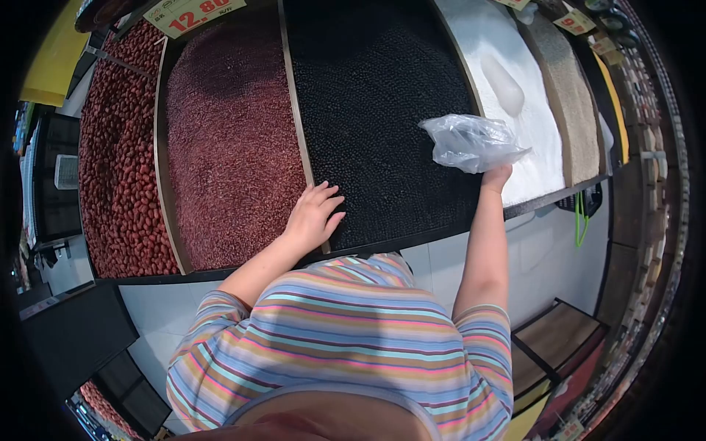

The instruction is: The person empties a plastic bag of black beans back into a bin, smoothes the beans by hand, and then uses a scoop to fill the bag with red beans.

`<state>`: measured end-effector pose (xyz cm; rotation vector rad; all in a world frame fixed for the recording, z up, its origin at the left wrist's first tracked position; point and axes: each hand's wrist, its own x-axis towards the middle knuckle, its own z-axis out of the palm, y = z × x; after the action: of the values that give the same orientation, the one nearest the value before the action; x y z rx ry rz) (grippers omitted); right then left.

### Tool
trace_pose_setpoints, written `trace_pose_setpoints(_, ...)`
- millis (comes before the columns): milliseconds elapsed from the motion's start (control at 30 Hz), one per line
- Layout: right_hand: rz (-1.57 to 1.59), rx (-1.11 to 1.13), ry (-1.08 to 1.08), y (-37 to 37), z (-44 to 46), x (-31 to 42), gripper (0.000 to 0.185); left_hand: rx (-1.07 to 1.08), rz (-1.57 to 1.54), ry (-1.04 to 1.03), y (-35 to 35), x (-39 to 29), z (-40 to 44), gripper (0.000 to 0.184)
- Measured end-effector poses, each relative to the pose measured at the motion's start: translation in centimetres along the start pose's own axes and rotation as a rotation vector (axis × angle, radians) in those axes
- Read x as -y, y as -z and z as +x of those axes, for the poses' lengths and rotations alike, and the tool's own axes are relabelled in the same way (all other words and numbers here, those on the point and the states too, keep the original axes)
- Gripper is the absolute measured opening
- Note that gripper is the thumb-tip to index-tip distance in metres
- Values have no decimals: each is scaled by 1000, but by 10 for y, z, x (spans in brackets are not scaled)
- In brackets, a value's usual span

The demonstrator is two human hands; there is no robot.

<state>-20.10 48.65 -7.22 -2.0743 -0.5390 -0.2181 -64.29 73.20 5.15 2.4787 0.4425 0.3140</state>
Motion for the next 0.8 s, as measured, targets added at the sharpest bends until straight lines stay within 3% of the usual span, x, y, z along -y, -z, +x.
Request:
trace_pose_setpoints(67, 128, -10, -45, -5, 0, -5, 21, -6, -54, -17, -1, -13, -15, 29)
trace_pose_setpoints(200, 225, -5, -88, 2, -3, 54, 21, -62, -143, -109, 2, -28, -30, 25)
trace_pose_setpoints(300, 440, -41, -167, -10, 2, 17, 21, 285, -294, 1, 13, -34, -49, 23)
trace_pose_setpoints(367, 315, -56, -184, -13, 4, -1, 21, 374, -389, 81, 21, -38, -74, 18)
trace_pose_setpoints(433, 474, -75, -262, -14, 0, 21, 16, 350, -385, 92, 28, -33, -102, 22)
trace_pose_setpoints(500, 533, -39, -267, -12, 1, 23, 22, 439, -381, 259, 38, -30, -129, 25)
trace_pose_setpoints(567, 645, -42, -238, -13, 1, 15, 26, 674, -434, 479, 56, -36, -148, 29)
trace_pose_setpoints(667, 1019, -163, -488, 17, -1, 86, 30, 567, -808, 837, 57, -65, -164, 31)
trace_pose_setpoints(800, 1356, 172, -473, 93, -34, 142, 38, 604, -890, 947, 53, -98, -155, 32)
